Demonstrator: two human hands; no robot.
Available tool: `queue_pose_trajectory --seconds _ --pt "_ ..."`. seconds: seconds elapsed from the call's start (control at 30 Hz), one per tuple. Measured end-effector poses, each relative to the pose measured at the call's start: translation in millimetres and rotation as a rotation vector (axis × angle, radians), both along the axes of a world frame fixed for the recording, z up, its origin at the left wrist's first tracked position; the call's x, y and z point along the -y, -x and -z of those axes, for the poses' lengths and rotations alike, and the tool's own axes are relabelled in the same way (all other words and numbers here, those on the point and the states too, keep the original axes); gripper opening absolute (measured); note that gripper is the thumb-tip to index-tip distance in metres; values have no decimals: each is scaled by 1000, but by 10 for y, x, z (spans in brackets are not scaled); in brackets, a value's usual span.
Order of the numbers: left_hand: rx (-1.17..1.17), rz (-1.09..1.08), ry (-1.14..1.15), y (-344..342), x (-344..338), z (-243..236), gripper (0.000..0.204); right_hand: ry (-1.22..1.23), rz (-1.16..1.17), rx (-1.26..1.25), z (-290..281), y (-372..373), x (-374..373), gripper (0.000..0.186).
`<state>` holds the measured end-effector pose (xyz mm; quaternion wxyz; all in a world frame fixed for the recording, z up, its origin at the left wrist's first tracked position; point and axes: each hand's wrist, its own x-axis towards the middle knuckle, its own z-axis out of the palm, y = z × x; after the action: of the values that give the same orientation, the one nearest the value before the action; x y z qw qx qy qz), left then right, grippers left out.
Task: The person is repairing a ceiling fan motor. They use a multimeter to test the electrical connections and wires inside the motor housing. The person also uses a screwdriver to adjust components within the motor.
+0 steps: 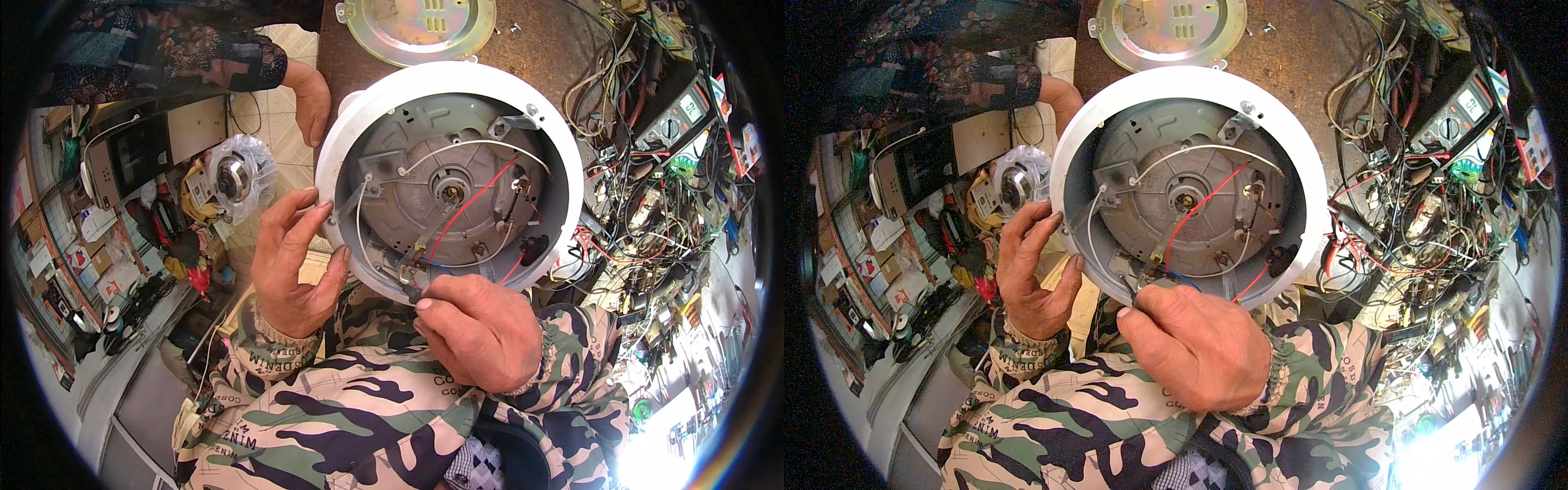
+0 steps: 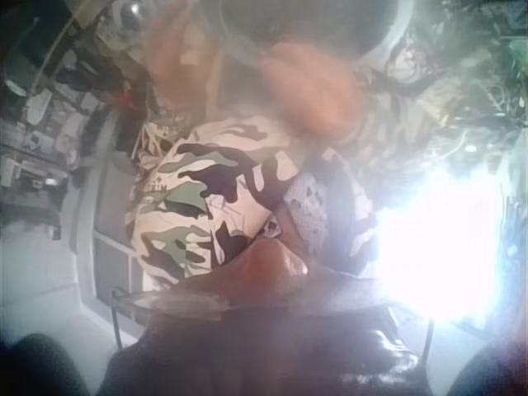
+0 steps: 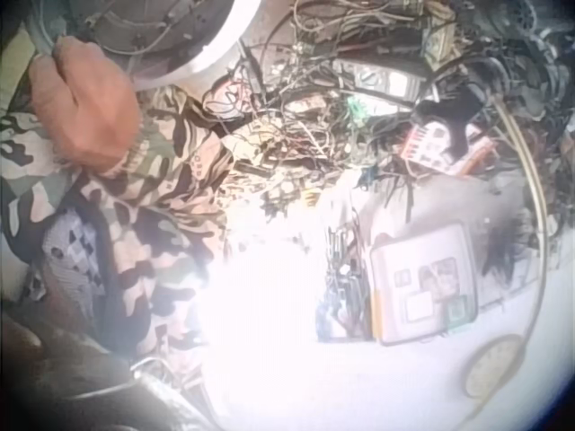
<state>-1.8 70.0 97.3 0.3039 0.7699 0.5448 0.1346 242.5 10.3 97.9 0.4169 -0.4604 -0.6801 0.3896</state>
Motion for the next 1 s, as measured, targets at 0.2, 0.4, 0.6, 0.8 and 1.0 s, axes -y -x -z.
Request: queue_pose_trajectory --seconds 0.2,0.4,0.6,0.8,1.0 --pt "-3 -5 -5 -2 9 -2 62 -3 -8 6 -5 -6 5 39" --pt "2 0 -3 -1 -6 -8 63 -27 -13 5 -26 4 -15 38" --pt "4 4 -4 -3 -9 0 62 -26 -51 -5 -75 5 -35 38" --pt "7 -6 -2 -8 -9 -6 62 -24 -70 -1 -93 -7 -58 37" --pt "18 3 -11 -15 -26 7 60 -38 -82 23 -97 -14 -58 36"
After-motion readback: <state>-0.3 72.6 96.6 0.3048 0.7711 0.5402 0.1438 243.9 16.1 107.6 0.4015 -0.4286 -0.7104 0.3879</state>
